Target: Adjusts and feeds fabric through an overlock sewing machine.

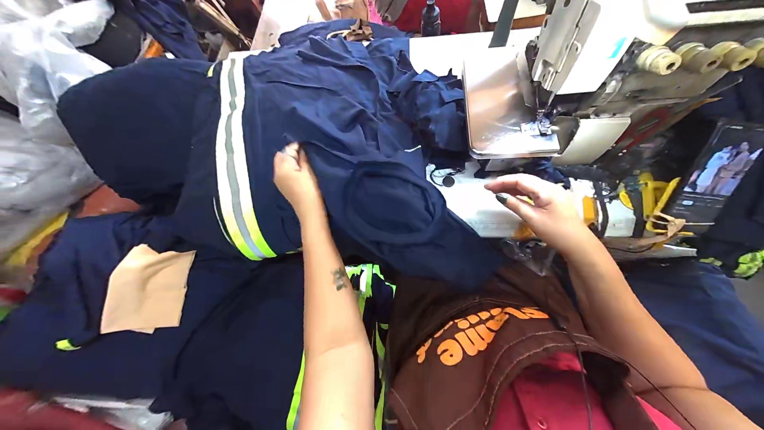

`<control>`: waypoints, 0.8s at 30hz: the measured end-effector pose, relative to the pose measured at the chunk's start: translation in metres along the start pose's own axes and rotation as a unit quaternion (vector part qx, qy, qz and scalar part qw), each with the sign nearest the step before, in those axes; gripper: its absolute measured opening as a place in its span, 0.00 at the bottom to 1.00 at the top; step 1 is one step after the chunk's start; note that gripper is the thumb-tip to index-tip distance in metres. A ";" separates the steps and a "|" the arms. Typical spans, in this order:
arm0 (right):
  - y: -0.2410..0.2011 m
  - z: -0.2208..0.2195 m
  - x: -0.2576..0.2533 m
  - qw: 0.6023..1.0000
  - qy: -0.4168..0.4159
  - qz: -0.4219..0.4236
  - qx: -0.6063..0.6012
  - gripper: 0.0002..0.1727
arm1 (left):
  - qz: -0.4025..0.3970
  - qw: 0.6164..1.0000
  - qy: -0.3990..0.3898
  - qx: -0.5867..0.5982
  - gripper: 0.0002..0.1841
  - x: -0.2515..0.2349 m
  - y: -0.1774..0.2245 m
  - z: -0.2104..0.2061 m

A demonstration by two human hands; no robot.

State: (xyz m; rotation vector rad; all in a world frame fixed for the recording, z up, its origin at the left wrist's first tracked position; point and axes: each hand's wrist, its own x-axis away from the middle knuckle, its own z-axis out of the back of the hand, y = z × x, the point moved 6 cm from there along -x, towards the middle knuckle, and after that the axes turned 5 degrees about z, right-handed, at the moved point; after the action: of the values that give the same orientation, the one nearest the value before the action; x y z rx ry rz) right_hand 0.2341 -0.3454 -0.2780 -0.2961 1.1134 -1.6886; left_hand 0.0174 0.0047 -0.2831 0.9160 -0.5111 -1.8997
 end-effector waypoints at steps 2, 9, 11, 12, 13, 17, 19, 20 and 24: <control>0.014 -0.007 0.013 0.999 0.033 -0.036 0.011 0.10 | -0.011 0.998 0.038 -0.057 0.17 0.005 -0.018 -0.015; 0.011 -0.064 0.057 0.991 -0.074 -0.099 0.059 0.13 | -0.012 0.995 0.075 -0.068 0.17 0.010 -0.021 -0.019; 0.001 -0.078 0.057 0.978 -0.106 -0.065 0.169 0.17 | -0.021 0.994 0.085 -0.064 0.17 0.010 -0.022 -0.018; 0.000 -0.087 0.057 0.969 -0.115 -0.043 0.215 0.18 | -0.023 0.994 0.085 -0.058 0.17 0.010 -0.022 -0.017; 0.002 -0.096 0.057 0.960 -0.120 -0.022 0.252 0.17 | -0.019 0.996 0.077 -0.049 0.17 0.010 -0.022 -0.017; 0.011 -0.122 0.058 0.947 -0.099 0.047 0.303 0.09 | 0.034 0.995 0.016 0.087 0.16 0.007 -0.029 -0.005; 0.004 -0.114 0.057 0.956 -0.072 0.061 0.279 0.08 | 0.063 0.980 0.007 0.191 0.13 0.006 -0.030 0.022; -0.002 -0.104 0.056 0.961 -0.042 0.065 0.265 0.07 | 0.061 0.975 0.017 0.213 0.12 0.004 -0.026 0.046; -0.044 -0.037 0.036 0.987 0.020 0.014 0.157 0.07 | -0.106 0.971 0.107 0.187 0.13 -0.006 0.020 0.202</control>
State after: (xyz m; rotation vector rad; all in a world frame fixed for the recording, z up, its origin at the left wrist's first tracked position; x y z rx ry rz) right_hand 0.1670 -0.3557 -0.2751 -0.0464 0.8586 -1.8206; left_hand -0.1259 -0.0043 -0.1391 1.4540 -0.6750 -1.8960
